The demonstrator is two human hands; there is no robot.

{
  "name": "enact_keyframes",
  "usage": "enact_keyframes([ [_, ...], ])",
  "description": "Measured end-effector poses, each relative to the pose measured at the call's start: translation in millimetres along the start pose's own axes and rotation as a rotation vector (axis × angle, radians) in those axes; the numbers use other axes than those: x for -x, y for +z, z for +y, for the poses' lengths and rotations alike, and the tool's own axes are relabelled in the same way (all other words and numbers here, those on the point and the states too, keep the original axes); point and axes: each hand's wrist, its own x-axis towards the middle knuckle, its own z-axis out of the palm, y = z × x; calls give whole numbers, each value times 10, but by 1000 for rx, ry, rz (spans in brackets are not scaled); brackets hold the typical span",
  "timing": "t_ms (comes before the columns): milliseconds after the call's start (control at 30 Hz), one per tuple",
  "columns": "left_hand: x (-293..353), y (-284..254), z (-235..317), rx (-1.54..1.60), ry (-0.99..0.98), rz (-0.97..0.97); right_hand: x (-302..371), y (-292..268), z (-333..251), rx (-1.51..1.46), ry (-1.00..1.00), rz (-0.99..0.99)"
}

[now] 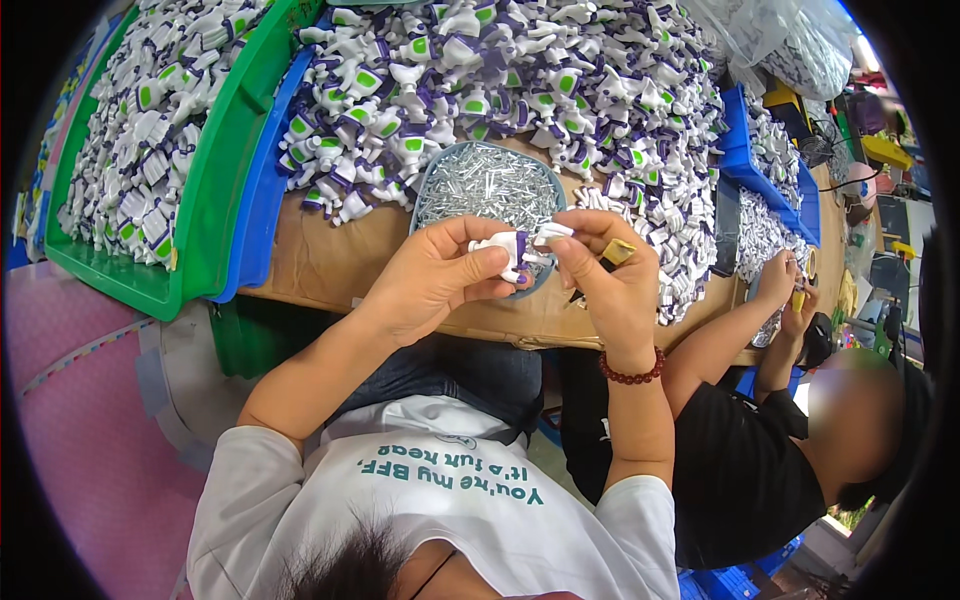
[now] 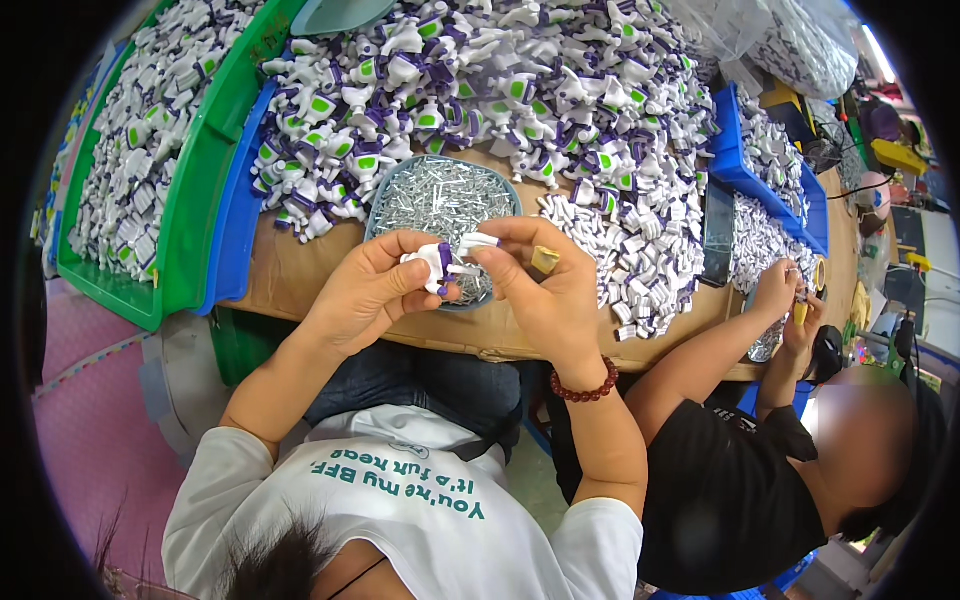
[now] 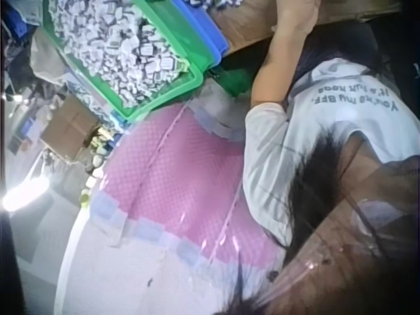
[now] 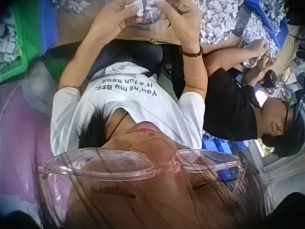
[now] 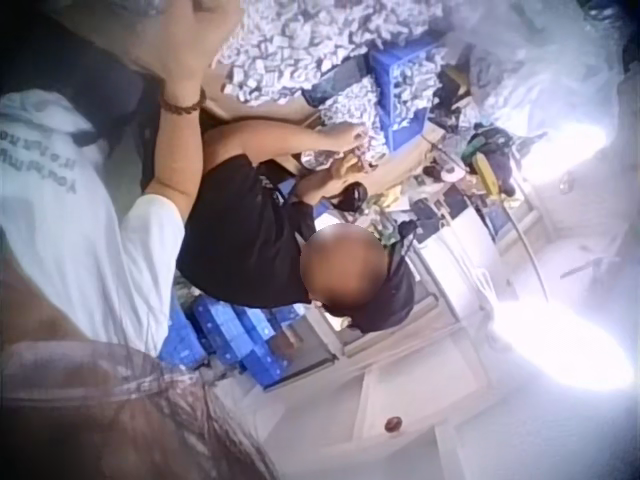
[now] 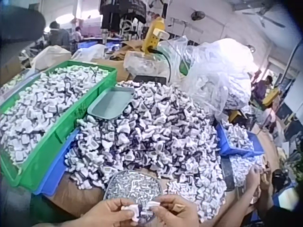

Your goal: Assembling small plastic components by inserting white pieces into purple pieces at a workstation.

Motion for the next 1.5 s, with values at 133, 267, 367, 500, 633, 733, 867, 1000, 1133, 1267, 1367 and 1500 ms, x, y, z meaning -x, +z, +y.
enact_keyframes([
  [133,10,-8,-8,-10,7,-10,26,11,14,44,-22,-11],
  [267,11,-6,-11,-12,3,-8,55,17,16,54,-14,-19],
  [367,28,4,-7,-33,23,11,63,-15,37,87,-28,-44],
  [500,46,35,-31,-85,40,33,89,-20,16,145,-67,-75],
  [633,50,38,-76,-138,83,62,84,-14,14,212,-118,-120],
  [733,51,25,-94,-283,184,70,85,1,-12,267,-131,-118],
  [867,83,76,-95,-426,311,66,106,5,7,316,-136,-97],
  [1000,109,78,-122,-717,426,114,107,39,69,398,-208,-42],
  [1133,91,60,-153,-862,544,194,122,91,89,419,-224,6],
  [1267,72,25,-111,-928,444,90,94,87,96,495,-245,-38],
  [1367,101,106,23,-1315,417,1,69,117,-44,537,-309,-157],
  [1500,85,52,22,-740,116,-31,58,-9,-56,589,-473,-208],
])
